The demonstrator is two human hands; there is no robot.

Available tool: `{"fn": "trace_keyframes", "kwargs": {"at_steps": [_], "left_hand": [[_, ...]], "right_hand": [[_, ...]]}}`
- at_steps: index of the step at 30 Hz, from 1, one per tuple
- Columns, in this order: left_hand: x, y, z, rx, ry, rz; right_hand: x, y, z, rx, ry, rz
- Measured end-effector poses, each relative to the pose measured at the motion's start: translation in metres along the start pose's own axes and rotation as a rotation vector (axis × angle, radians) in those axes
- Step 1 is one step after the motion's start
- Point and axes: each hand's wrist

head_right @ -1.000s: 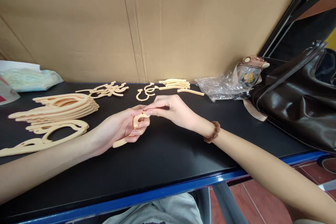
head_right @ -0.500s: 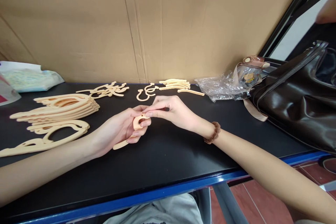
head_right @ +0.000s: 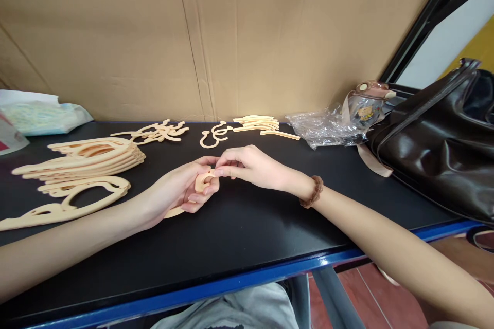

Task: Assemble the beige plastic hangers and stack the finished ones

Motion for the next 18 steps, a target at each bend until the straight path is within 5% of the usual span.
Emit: {"fn": "trace_keyframes", "kwargs": {"at_steps": [18], "left_hand": [[0.0032, 0.0032, -0.0001, -0.007, -0.108, 0.012]], "right_hand": [[-0.0007, 0.006, 0.0005, 0.035, 0.01, 0.015]]}}
Point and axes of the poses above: each hand's wrist, its own x-axis towards the middle knuckle, its own y-axis out of the back of the hand, z = x × y
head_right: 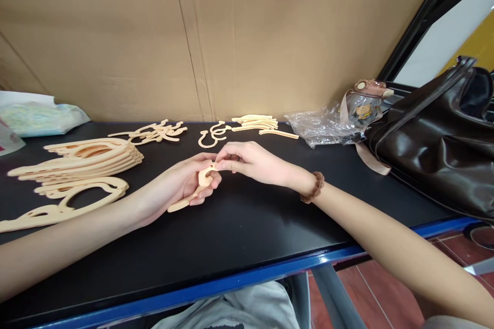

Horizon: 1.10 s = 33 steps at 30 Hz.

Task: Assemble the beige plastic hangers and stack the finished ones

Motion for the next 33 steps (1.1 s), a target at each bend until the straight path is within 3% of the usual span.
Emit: {"fn": "trace_keyframes", "kwargs": {"at_steps": [12, 18, 21, 25, 29, 33], "left_hand": [[0.005, 0.014, -0.005, 0.263, -0.087, -0.031], [0.003, 0.009, -0.003, 0.206, -0.152, -0.032], [0.002, 0.007, -0.002, 0.172, -0.174, -0.031], [0.001, 0.003, -0.002, 0.193, -0.203, -0.038], [-0.001, 0.002, -0.002, 0.316, -0.288, -0.055], [-0.005, 0.004, -0.003, 0.509, -0.29, -0.066]], "right_hand": [[0.001, 0.01, 0.013, -0.162, -0.016, 0.189], [0.0, 0.009, 0.011, -0.262, 0.096, 0.275], [0.0, 0.009, 0.011, -0.227, 0.102, 0.305], [0.0, 0.008, 0.011, -0.059, 0.009, 0.265], [0.0, 0.007, 0.008, 0.12, -0.045, 0.229], [-0.001, 0.005, 0.005, 0.078, -0.018, 0.239]]}}
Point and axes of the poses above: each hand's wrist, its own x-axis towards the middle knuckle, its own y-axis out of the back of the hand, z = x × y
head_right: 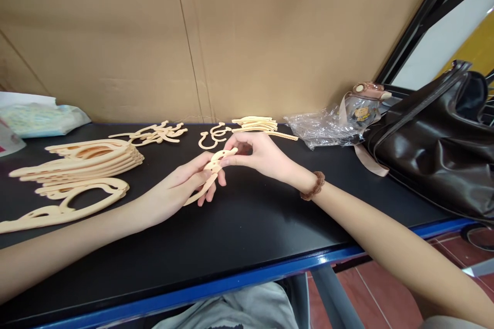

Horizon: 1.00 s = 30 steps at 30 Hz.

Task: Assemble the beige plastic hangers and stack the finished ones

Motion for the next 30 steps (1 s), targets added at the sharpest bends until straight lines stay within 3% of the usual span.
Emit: {"fn": "trace_keyframes", "kwargs": {"at_steps": [5, 11, 17, 21, 30], "left_hand": [[-0.003, 0.002, -0.006, 0.178, -0.005, 0.033], [-0.001, 0.003, -0.011, 0.247, -0.035, 0.077], [-0.003, 0.005, -0.01, 0.378, -0.086, 0.062], [-0.003, 0.006, -0.009, 0.448, -0.102, 0.035], [-0.004, 0.008, -0.006, 0.591, -0.159, 0.154]], "right_hand": [[-0.001, -0.001, -0.003, -0.174, 0.074, 0.004], [-0.001, 0.001, -0.003, -0.317, 0.19, -0.012], [0.0, -0.001, -0.004, -0.207, 0.095, -0.024], [-0.001, -0.001, -0.006, -0.22, 0.115, -0.002], [-0.004, -0.003, -0.02, -0.27, 0.165, 0.045]]}}
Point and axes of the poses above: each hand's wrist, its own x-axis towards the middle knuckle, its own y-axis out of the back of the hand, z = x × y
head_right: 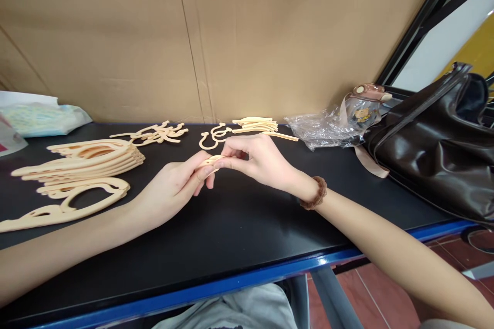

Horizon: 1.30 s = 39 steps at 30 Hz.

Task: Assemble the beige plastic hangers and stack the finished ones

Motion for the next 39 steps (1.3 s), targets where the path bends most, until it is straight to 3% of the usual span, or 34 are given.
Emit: {"fn": "trace_keyframes", "kwargs": {"at_steps": [4, 9, 15, 20, 26, 39], "left_hand": [[0.001, -0.001, 0.001, -0.078, 0.029, -0.022], [0.004, -0.004, 0.0, -0.46, 0.149, -0.12], [0.006, -0.008, 0.002, -0.641, 0.195, -0.124], [0.003, -0.005, 0.003, -0.428, 0.114, -0.037], [-0.001, 0.001, 0.01, -0.09, 0.017, 0.066], [-0.006, 0.003, 0.013, 0.136, -0.025, 0.154]], "right_hand": [[0.001, -0.001, 0.002, 0.049, -0.015, -0.039], [0.001, -0.002, 0.008, 0.079, -0.05, -0.081], [0.0, -0.002, 0.015, -0.068, 0.057, -0.031], [0.0, -0.002, 0.017, -0.15, 0.183, 0.049], [0.001, 0.001, 0.01, -0.187, 0.179, 0.167], [0.0, 0.0, 0.007, -0.229, 0.286, 0.235]]}}
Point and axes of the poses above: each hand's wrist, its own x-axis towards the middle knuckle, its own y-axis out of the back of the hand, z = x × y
